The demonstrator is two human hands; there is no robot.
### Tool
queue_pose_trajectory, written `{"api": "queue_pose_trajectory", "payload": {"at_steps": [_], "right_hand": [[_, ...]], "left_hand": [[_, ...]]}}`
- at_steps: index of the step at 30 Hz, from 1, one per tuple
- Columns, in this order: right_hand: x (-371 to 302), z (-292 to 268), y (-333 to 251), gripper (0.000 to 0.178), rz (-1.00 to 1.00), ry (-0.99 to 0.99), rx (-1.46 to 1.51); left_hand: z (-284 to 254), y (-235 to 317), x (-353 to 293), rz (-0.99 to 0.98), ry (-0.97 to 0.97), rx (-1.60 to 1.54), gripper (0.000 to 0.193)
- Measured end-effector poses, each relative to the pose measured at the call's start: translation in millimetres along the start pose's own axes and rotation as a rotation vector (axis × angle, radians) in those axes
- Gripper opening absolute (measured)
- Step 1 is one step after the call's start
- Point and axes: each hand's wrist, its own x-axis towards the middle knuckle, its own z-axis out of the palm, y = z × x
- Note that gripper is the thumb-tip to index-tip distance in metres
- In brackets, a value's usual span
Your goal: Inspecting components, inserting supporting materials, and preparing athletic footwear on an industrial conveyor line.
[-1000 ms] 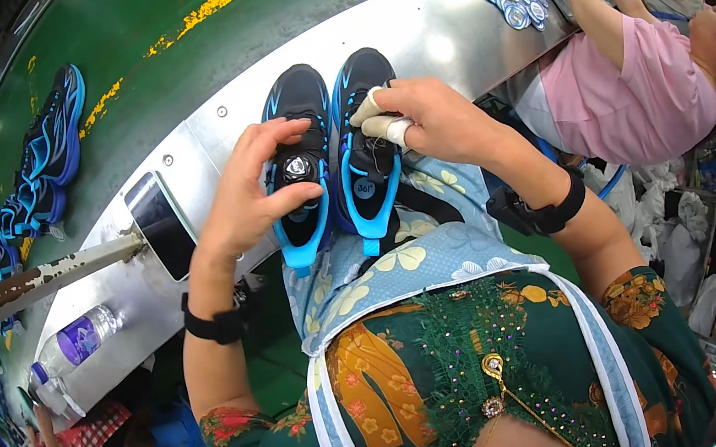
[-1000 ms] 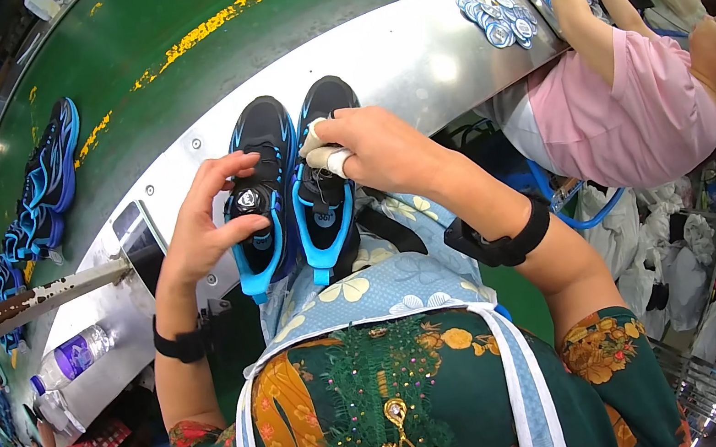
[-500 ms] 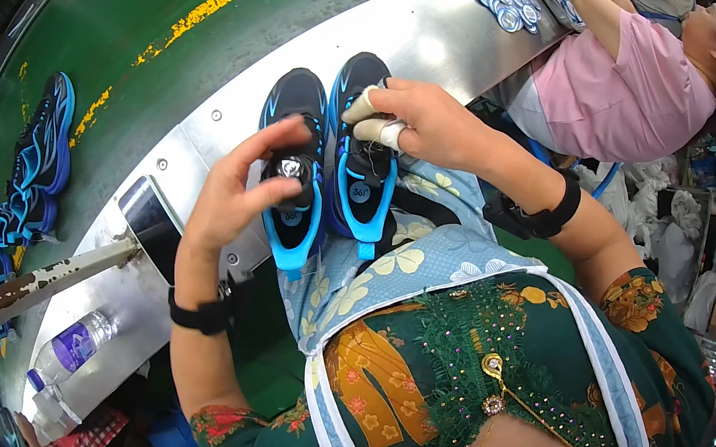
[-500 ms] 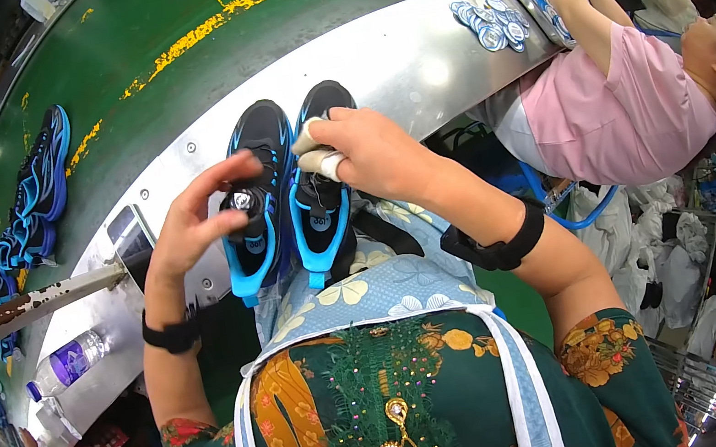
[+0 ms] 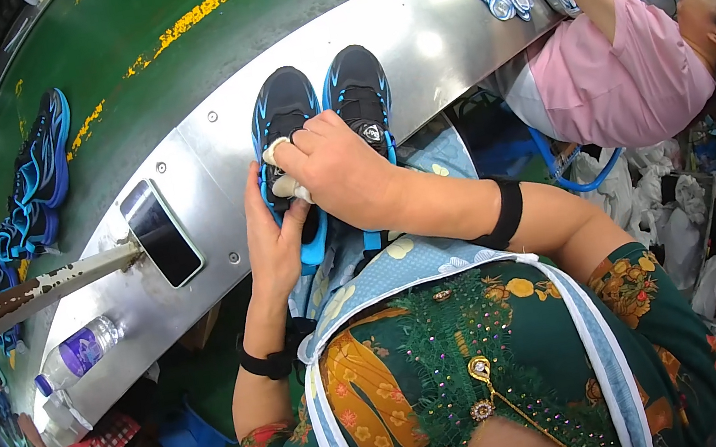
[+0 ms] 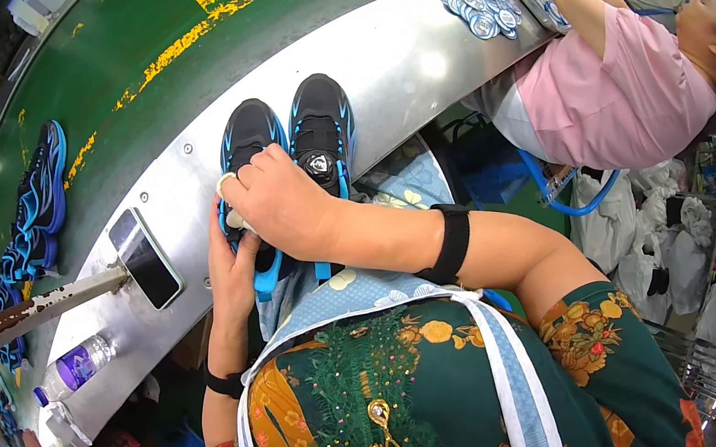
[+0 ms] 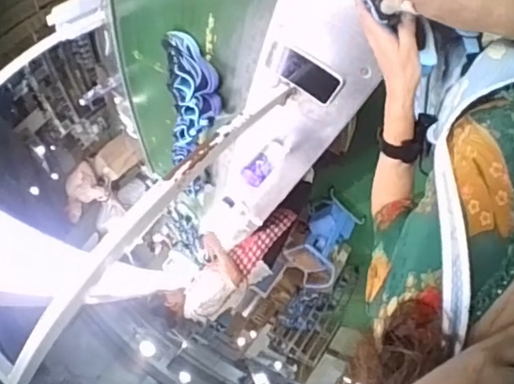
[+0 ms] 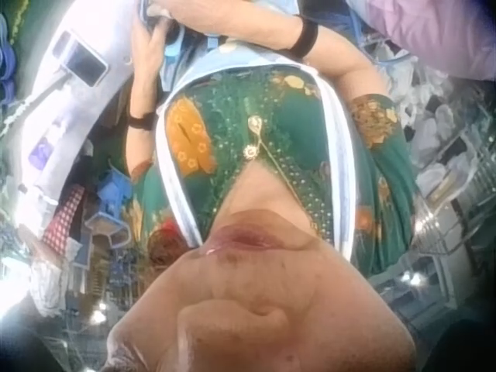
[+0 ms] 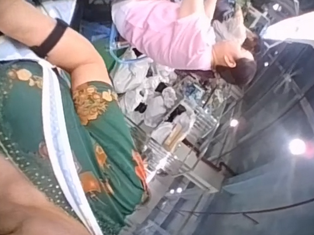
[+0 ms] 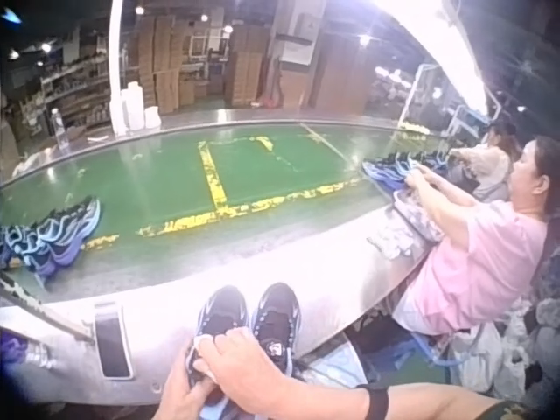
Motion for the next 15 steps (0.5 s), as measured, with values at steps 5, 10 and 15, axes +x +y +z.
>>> {"api": "queue_pose_trajectory", "payload": {"at_steps": [5, 10, 15], "right_hand": [[12.9, -34.5, 17.0, 0.018, 0.197, -0.3, 0.248], [-11.7, -111.0, 87.8, 0.03, 0.437, -0.017, 0.458], [-32.3, -123.3, 75.3, 0.04, 0.503, -0.428, 0.565]], "left_hand": [[15.8, 8.4, -5.5, 0.053, 0.043, 0.092, 0.071], [19.7, 47.7, -24.7, -0.019, 0.099, 0.1, 0.053], [15.1, 88.0, -46.1, 0.054, 0.155, 0.031, 0.031]]}}
